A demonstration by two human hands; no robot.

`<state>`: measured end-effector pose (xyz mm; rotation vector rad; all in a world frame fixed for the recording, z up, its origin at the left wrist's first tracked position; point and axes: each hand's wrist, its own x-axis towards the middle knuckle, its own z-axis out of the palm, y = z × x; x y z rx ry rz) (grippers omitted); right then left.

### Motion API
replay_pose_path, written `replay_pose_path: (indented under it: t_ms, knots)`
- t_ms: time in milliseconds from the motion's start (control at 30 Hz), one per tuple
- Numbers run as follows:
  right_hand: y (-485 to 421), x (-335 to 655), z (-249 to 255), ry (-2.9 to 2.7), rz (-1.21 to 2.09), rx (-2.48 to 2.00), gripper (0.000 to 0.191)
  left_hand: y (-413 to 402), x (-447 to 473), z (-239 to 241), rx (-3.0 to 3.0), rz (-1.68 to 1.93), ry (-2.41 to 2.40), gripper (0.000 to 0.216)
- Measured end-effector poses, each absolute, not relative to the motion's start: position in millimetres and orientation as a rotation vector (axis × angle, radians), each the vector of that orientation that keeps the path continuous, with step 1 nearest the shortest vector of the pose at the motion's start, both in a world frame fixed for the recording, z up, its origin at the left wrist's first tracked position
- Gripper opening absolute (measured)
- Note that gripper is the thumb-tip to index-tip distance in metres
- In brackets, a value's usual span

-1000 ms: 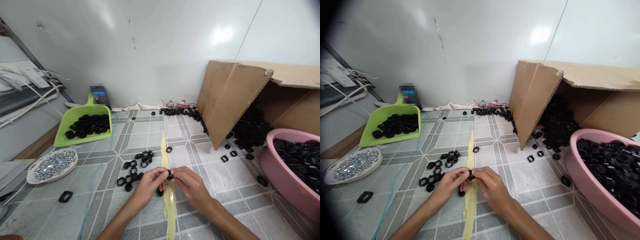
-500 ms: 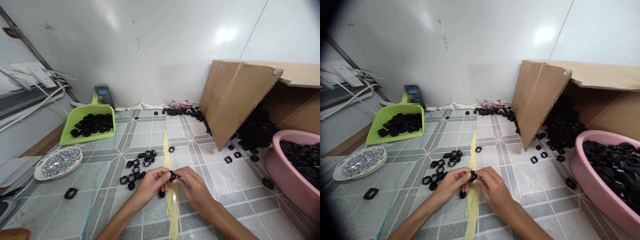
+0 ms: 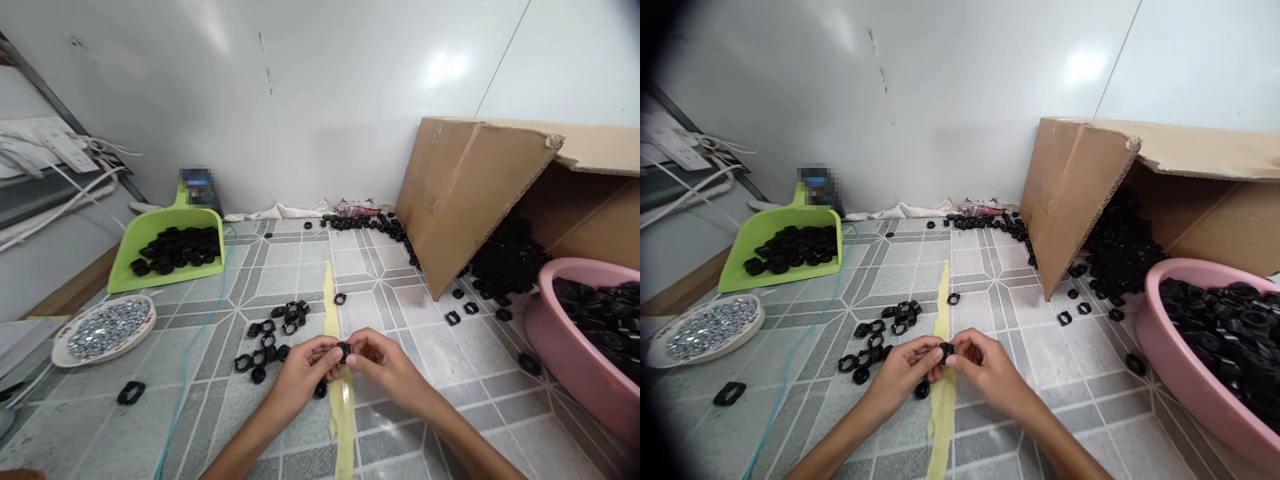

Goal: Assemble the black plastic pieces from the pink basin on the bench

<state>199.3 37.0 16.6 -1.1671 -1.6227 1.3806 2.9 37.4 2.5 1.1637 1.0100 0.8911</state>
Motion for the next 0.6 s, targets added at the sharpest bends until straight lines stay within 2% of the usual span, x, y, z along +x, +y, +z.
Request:
replay_pose_path:
  t_ms: [100,200,300,400,433,533,600]
  knots:
    - [36.8,198.3,14.5,-1.626,1.265,-1.288,0.048,37.5,3.5,2.8,1.144,0.882,1.007,0.039]
    - [36.7,198.4,14.6,-1.63,1.34,-1.21,0.032,37.9,3.7,1.7,1.147,0.895,1.001,0.039]
    - [36.3,198.2,15.6,-1.645,1.364,-1.177,0.028,38.0,3.8,1.2,1.155,0.899,1.003,0.038]
    - [35.8,197.1,15.4,-1.66,1.289,-1.264,0.043,37.4,3.8,1.8,1.149,0.884,0.991,0.037]
    - [35.6,197.1,15.6,-1.667,1.283,-1.263,0.043,37.2,3.7,2.0,1.149,0.885,0.985,0.037]
    - [34.8,198.1,17.8,-1.692,1.34,-1.17,0.026,36.7,3.2,2.1,1.158,0.894,0.988,0.038]
    - [33.9,198.8,19.5,-1.72,1.368,-1.125,0.024,37.0,3.0,1.5,1.168,0.893,1.004,0.039]
